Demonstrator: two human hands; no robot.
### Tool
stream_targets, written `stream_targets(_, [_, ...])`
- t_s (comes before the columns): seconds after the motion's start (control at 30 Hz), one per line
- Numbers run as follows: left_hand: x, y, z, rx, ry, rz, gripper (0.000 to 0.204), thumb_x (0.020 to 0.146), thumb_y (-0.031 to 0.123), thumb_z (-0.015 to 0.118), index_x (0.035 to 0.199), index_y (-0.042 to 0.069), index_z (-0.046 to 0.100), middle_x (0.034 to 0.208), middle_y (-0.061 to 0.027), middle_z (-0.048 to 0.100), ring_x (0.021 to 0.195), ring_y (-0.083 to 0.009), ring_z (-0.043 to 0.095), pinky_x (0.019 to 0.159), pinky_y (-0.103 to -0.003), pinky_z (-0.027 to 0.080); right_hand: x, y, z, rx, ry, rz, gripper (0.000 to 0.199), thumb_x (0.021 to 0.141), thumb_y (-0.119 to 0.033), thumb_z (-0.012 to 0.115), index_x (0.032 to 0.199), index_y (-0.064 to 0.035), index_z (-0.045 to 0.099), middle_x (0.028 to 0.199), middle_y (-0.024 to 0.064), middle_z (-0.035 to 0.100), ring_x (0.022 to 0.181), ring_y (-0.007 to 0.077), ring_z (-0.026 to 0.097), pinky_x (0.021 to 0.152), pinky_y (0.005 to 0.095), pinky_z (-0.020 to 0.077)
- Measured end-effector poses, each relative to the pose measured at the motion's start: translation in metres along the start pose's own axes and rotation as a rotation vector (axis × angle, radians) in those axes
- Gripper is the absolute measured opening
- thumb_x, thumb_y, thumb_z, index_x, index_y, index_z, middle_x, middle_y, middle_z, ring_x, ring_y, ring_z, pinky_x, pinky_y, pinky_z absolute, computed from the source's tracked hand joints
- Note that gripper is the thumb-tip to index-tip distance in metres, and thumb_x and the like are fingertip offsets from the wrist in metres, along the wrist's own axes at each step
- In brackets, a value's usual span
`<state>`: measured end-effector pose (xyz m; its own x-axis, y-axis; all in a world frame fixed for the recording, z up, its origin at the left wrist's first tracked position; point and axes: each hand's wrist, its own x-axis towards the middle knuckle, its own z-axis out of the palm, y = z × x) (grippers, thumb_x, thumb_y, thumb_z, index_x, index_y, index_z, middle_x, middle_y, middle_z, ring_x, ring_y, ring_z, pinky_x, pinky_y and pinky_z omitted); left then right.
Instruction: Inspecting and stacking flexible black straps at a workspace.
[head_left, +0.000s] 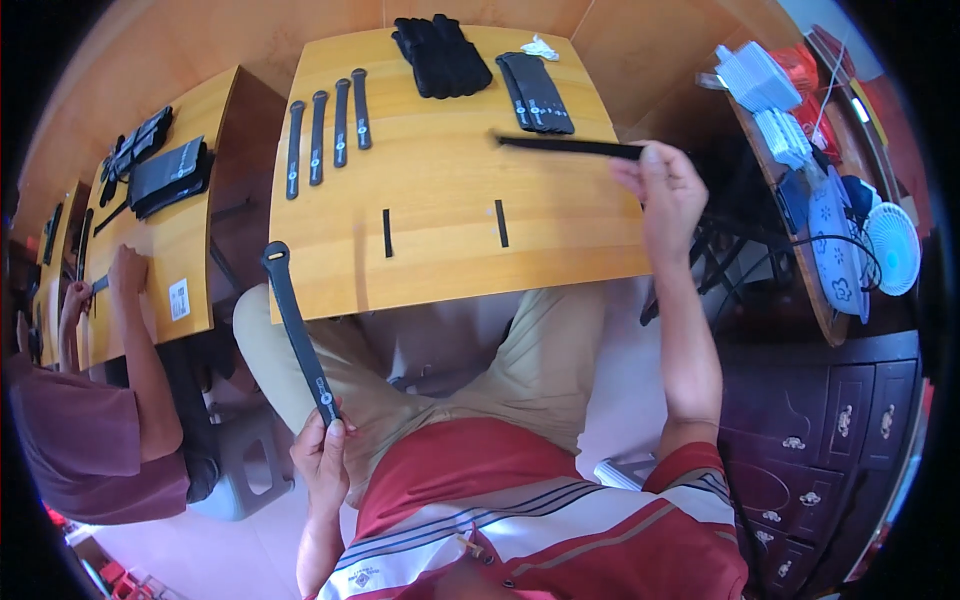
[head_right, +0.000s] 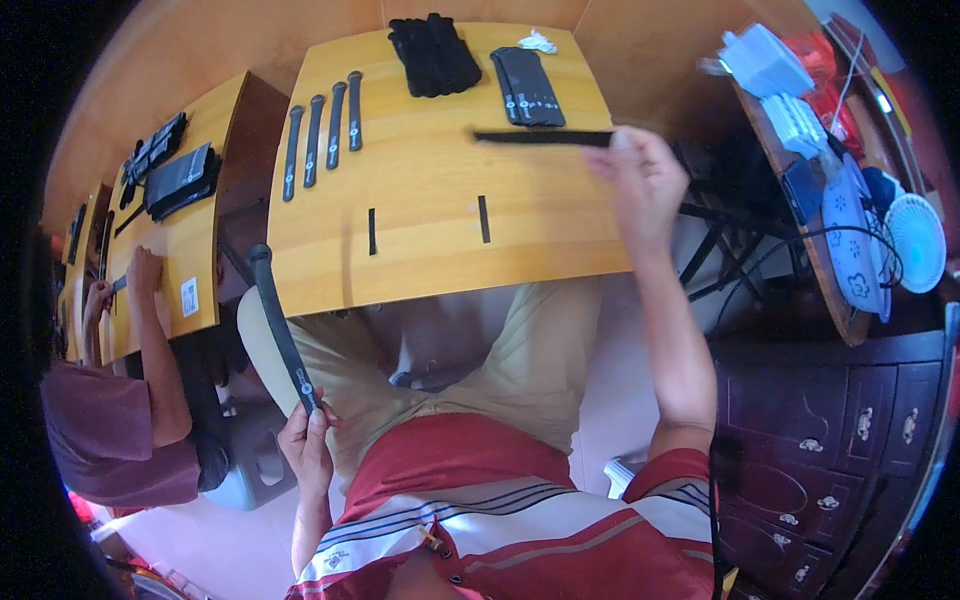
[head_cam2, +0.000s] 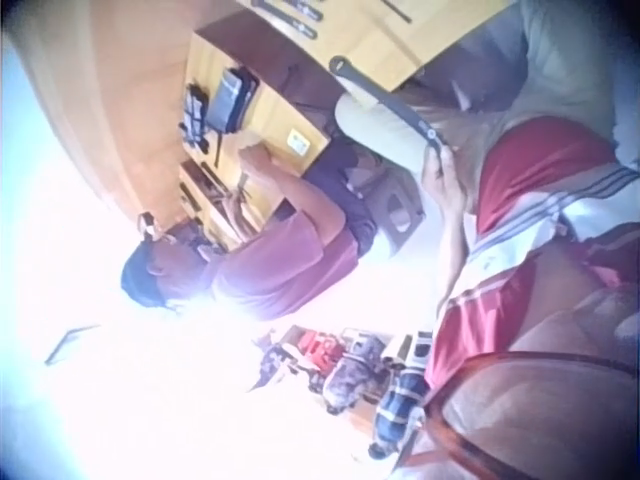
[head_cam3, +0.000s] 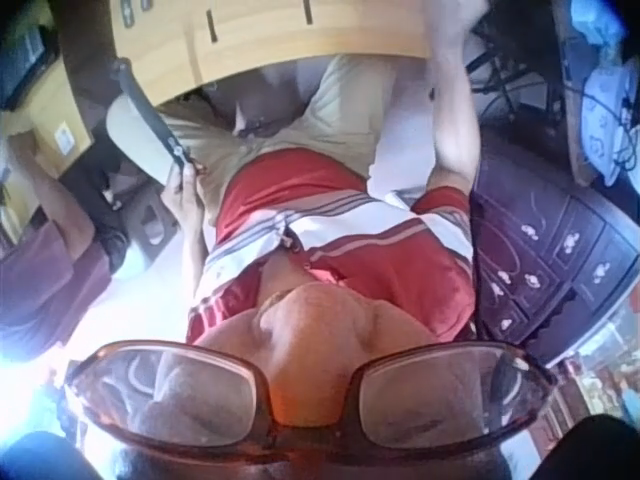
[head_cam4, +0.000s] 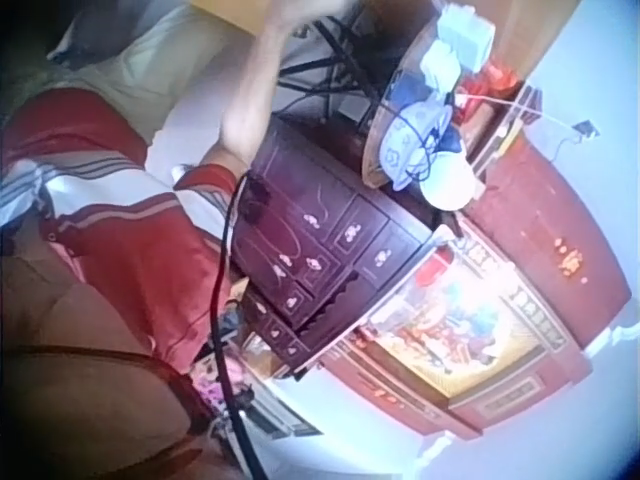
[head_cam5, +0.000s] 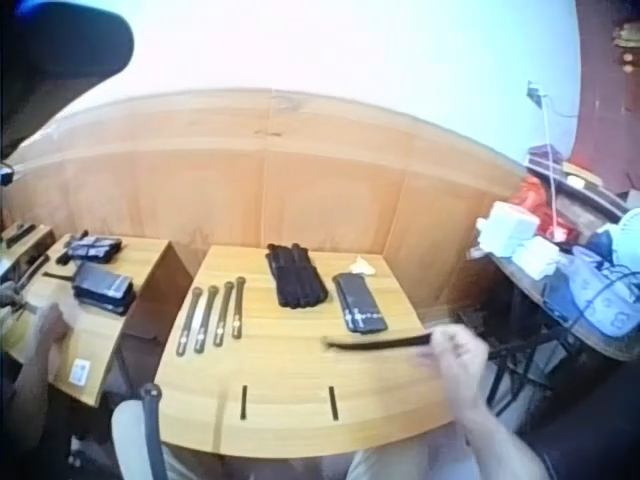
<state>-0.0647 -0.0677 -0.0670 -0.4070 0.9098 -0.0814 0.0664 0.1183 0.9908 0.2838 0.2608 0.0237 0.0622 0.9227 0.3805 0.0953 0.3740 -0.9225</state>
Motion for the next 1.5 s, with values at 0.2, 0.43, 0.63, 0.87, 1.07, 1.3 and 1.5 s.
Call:
stream_targets(0.2, [0.010,0.011,0.022,-0.082,-0.083,-0.026,0.029,0.101,0.018,0.061,0.119,-0.004,0.066,0.088,-0.0051,0.063,0.080,-0.0120,0.062,0.075,-0.026,0.052,0.043,0.033,-0.058,-0.537,0.114,-0.388,0.018,0.102,-0.012,0.057,0.108,0.0011,0.066,0.097,0.0117,0.073,0.087,0.0192,0.073,0.079,0.0293,0.0567])
stream_targets(0.43, [0.023,0.024,0.052,-0.008,-0.262,0.048,0.024,0.100,0.011,0.060,0.118,-0.004,0.066,0.087,-0.0068,0.063,0.077,-0.0152,0.065,0.072,-0.027,0.054,0.029,0.136,-0.090,-1.010,-0.237,-0.556,0.016,0.091,-0.004,0.056,0.106,-0.0038,0.063,0.110,0.0162,0.068,0.100,0.0369,0.067,0.082,0.0451,0.0563])
stream_targets(0.63, [0.031,0.027,0.067,0.050,-0.354,0.090,0.032,0.101,0.017,0.060,0.121,-0.006,0.064,0.092,-0.0082,0.064,0.080,-0.0157,0.064,0.074,-0.030,0.054,0.026,0.139,-0.091,-1.006,-0.305,-0.533,0.017,0.092,-0.005,0.056,0.107,-0.0031,0.063,0.113,0.0169,0.068,0.102,0.0371,0.066,0.086,0.0446,0.0554])
stream_targets(0.87, [0.039,0.040,0.089,0.033,-0.352,0.078,0.022,0.099,0.007,0.058,0.116,-0.004,0.067,0.083,-0.0078,0.061,0.075,-0.0153,0.063,0.069,-0.027,0.053,0.018,0.131,-0.091,-0.967,-0.357,-0.490,0.015,0.092,-0.007,0.058,0.105,-0.0021,0.063,0.114,0.0171,0.068,0.105,0.0359,0.065,0.089,0.0435,0.0545])
stream_targets(1.07, [0.045,0.040,0.094,0.045,-0.417,0.097,0.021,0.099,0.007,0.058,0.114,-0.004,0.066,0.084,-0.0073,0.062,0.074,-0.0149,0.063,0.068,-0.027,0.052,0.014,0.132,-0.096,-0.961,-0.348,-0.438,0.013,0.091,-0.009,0.060,0.102,-0.0014,0.063,0.118,0.0182,0.066,0.110,0.0364,0.064,0.092,0.0427,0.0536])
stream_targets(1.3, [0.052,0.043,0.106,-0.033,-0.400,0.059,0.016,0.101,0.010,0.058,0.103,-0.004,0.066,0.083,-0.0071,0.062,0.074,-0.0142,0.063,0.066,-0.027,0.050,-0.042,0.067,-0.040,-0.756,-0.237,-0.425,0.023,0.088,-0.010,0.069,0.108,-0.0015,0.065,0.119,0.0160,0.065,0.107,0.0324,0.065,0.094,0.0402,0.0527])
stream_targets(1.5, [0.065,0.058,0.125,0.008,-0.555,0.087,0.019,0.102,0.014,0.058,0.100,-0.003,0.066,0.084,-0.0073,0.062,0.074,-0.0150,0.062,0.064,-0.029,0.050,-0.148,-0.002,0.056,0.358,-0.502,0.349,0.047,0.087,-0.004,0.076,0.125,-0.0011,0.049,0.109,0.0097,0.067,0.100,0.0142,0.066,0.090,0.0316,0.0544])
